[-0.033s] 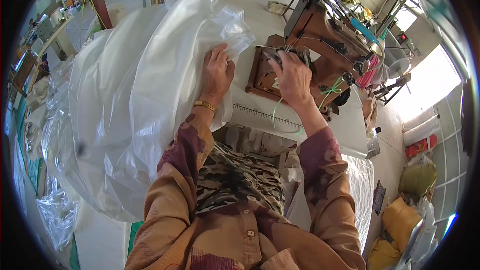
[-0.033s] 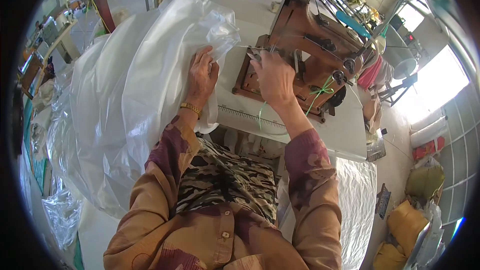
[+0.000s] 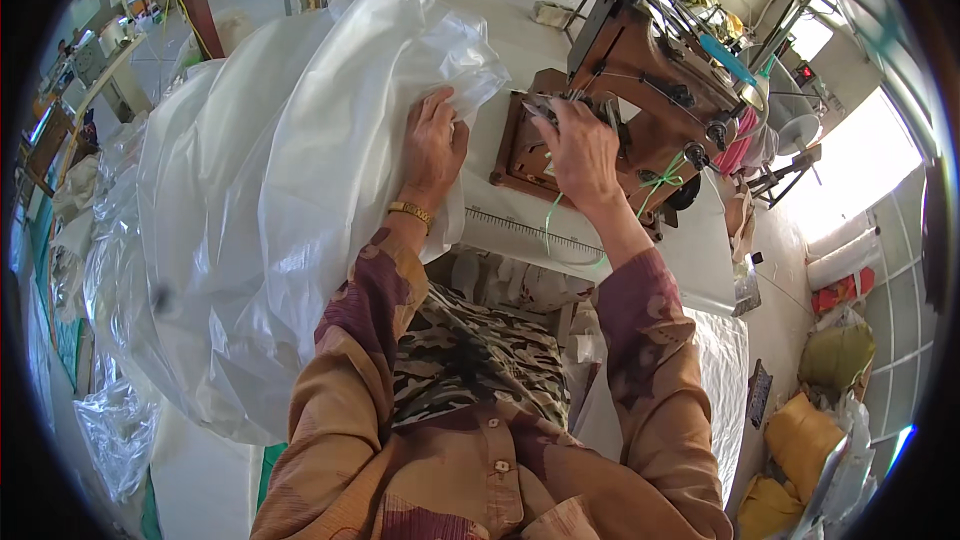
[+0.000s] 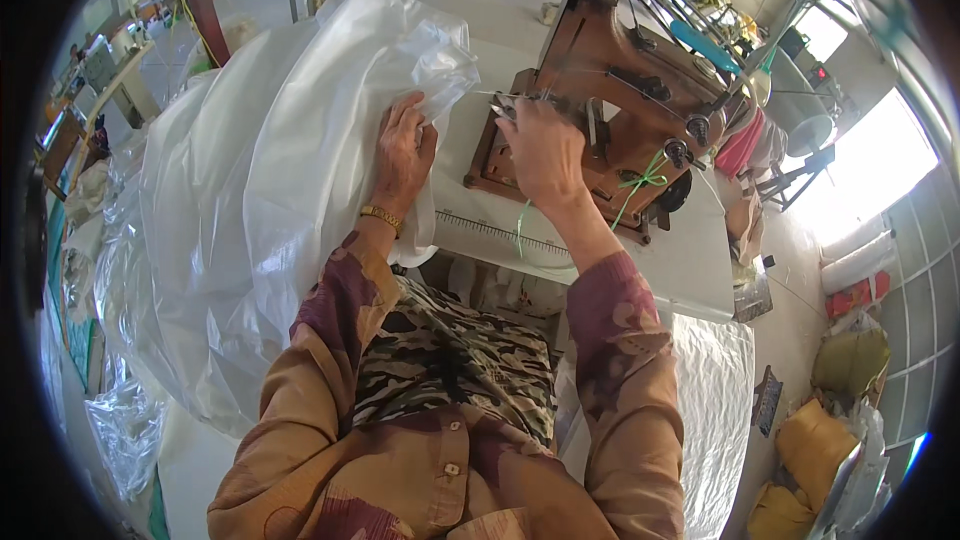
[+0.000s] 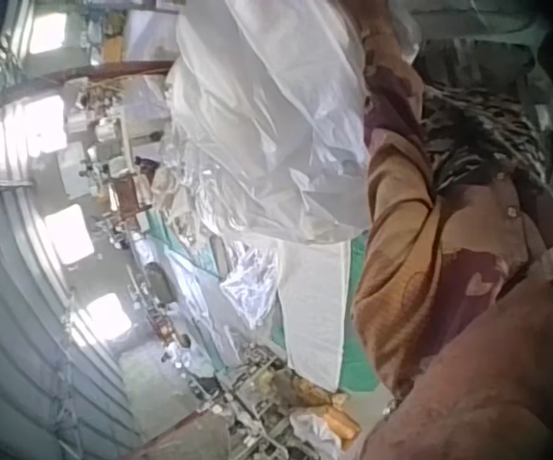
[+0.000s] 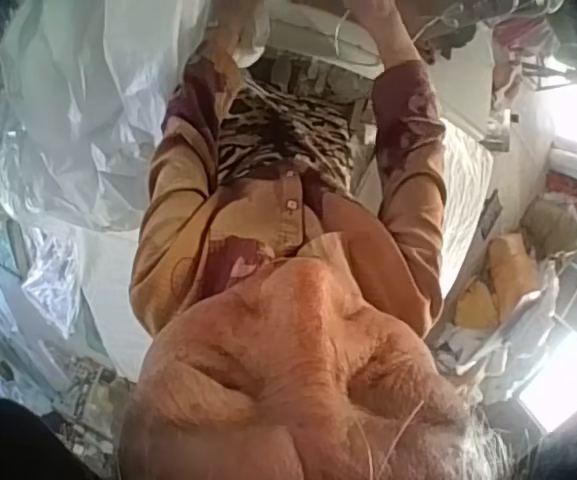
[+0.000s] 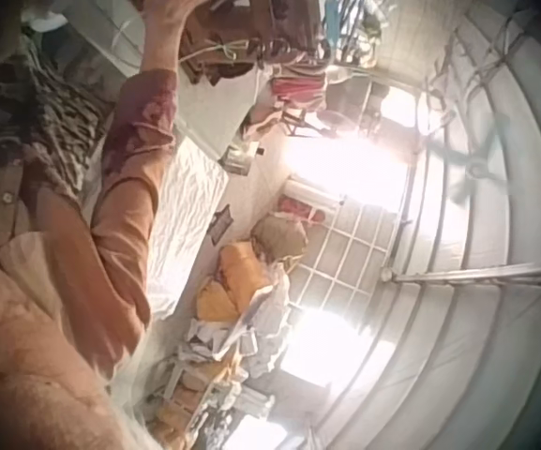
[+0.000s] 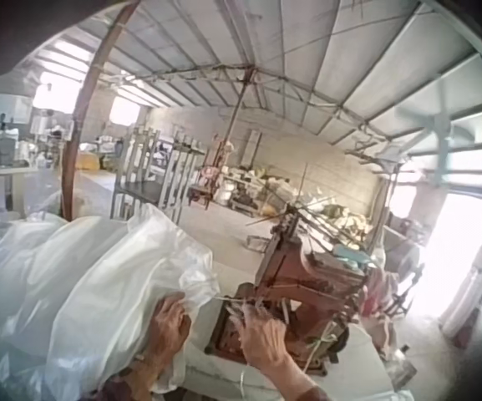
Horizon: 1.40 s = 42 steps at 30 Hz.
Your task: The person aligns and sews a large white plastic sheet using a sewing machine. They repeatedly fold the edges of the plastic, guide it through the machine, and cut the thread after each seam. The person handles the plastic sheet by hand to prepare it for stitching.
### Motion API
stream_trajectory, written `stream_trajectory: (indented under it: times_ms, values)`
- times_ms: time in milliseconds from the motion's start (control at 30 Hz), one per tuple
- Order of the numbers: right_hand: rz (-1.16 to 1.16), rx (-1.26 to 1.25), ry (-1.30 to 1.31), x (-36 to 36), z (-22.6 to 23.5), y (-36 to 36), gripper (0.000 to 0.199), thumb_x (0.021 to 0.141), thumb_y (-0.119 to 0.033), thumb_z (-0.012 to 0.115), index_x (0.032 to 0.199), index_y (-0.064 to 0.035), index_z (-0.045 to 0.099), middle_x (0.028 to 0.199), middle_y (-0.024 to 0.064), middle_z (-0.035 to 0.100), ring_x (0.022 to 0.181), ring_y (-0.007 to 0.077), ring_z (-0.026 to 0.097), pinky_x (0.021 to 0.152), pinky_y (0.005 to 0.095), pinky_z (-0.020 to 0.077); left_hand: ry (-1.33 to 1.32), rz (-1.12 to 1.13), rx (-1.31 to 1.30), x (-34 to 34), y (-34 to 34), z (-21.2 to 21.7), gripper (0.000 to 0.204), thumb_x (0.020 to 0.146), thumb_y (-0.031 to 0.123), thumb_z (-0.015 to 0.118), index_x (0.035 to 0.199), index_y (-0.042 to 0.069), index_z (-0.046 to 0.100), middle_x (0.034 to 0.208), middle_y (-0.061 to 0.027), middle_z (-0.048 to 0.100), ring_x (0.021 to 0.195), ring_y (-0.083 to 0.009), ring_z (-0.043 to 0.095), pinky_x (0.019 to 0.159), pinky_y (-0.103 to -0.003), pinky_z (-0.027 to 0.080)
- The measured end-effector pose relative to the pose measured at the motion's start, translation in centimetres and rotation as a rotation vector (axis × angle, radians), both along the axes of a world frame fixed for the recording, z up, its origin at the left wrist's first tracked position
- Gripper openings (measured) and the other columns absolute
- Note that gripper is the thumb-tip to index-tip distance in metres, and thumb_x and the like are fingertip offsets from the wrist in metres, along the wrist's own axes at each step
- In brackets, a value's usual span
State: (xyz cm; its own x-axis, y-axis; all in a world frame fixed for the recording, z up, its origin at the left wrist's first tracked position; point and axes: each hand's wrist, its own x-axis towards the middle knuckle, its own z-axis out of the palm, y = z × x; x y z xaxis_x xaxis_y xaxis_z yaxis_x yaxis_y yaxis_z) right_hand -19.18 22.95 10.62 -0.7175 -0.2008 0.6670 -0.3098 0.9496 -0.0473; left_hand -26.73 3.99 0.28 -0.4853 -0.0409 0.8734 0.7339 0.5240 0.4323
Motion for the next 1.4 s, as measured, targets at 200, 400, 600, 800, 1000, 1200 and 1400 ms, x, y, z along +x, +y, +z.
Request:
stream_trajectory:
  times_ms: [200, 400, 600, 800, 1000, 1200, 1400]
  values:
    - [-0.005, 0.141, -0.025, -3.3, -0.7, -0.4, 0.020, 0.092, -0.025, 0.064, 0.091, -0.0047, 0.062, 0.085, 0.0132, 0.065, 0.076, 0.0339, 0.066, 0.062, 0.0426, 0.0531, 0.002, -0.021, -0.007, -0.1, 0.5, 0.2, 0.010, 0.079, 0.000, 0.059, 0.088, -0.002, 0.054, 0.120, -0.0206, 0.062, 0.111, -0.0430, 0.055, 0.099, -0.049, 0.044]
    - [0.133, 0.022, -0.060, 3.6, -0.4, 0.0, 0.020, 0.091, -0.025, 0.065, 0.096, -0.0047, 0.064, 0.083, 0.0108, 0.065, 0.074, 0.0333, 0.066, 0.062, 0.0425, 0.0525, 0.012, 0.025, -0.039, -0.5, 0.1, -0.5, 0.014, 0.078, 0.000, 0.061, 0.090, -0.001, 0.054, 0.119, -0.0205, 0.062, 0.109, -0.0438, 0.056, 0.099, -0.049, 0.044]
    - [0.015, -0.012, -0.240, 10.2, -5.1, 8.3, 0.028, 0.086, -0.026, 0.073, 0.105, -0.0060, 0.067, 0.092, 0.0119, 0.069, 0.083, 0.0325, 0.067, 0.070, 0.0426, 0.0524, -0.001, 0.072, -0.102, -0.1, 0.1, -0.1, 0.025, 0.076, 0.001, 0.062, 0.101, -0.002, 0.058, 0.111, -0.0197, 0.063, 0.103, -0.0418, 0.056, 0.095, -0.048, 0.046]
    - [-0.117, 0.187, -0.170, 9.7, -8.2, 10.9, 0.036, 0.083, -0.026, 0.072, 0.114, -0.0076, 0.067, 0.117, 0.0108, 0.066, 0.112, 0.0321, 0.059, 0.096, 0.0469, 0.0423, 0.013, 0.097, -0.144, -0.2, 0.0, -1.3, 0.012, 0.084, 0.007, 0.057, 0.093, -0.001, 0.059, 0.087, -0.0213, 0.060, 0.084, -0.0397, 0.058, 0.077, -0.049, 0.047]
    - [0.237, -0.048, -0.074, 8.1, -2.2, -1.3, 0.032, 0.091, -0.024, 0.067, 0.114, -0.0007, 0.065, 0.115, 0.0135, 0.063, 0.109, 0.0333, 0.056, 0.092, 0.0451, 0.0440, -0.435, -0.161, -0.222, 6.4, 1.3, -0.1, 0.035, 0.087, 0.019, 0.066, 0.110, -0.006, 0.058, 0.117, -0.0228, 0.058, 0.114, -0.0374, 0.055, 0.100, -0.045, 0.044]
    - [0.622, -0.230, -0.130, 0.7, -0.8, -14.1, 0.055, 0.095, -0.032, 0.064, 0.140, -0.0030, 0.050, 0.144, 0.0215, 0.046, 0.134, 0.0384, 0.040, 0.110, 0.0467, 0.0339, -0.326, -0.590, -0.181, 24.5, -11.0, 2.9, 0.063, 0.086, 0.023, 0.073, 0.139, 0.000, 0.049, 0.150, -0.0195, 0.041, 0.141, -0.0375, 0.035, 0.115, -0.049, 0.031]
    - [0.376, -0.410, -0.311, -10.3, -7.2, -16.8, 0.090, 0.086, -0.060, 0.066, 0.152, -0.0093, 0.032, 0.152, 0.0263, 0.035, 0.144, 0.0435, 0.027, 0.117, 0.0506, 0.0217, -0.609, 1.154, -0.083, 37.1, -34.2, -7.6, 0.077, 0.080, 0.027, 0.078, 0.144, 0.002, 0.043, 0.149, -0.0237, 0.041, 0.139, -0.0410, 0.037, 0.116, -0.049, 0.029]
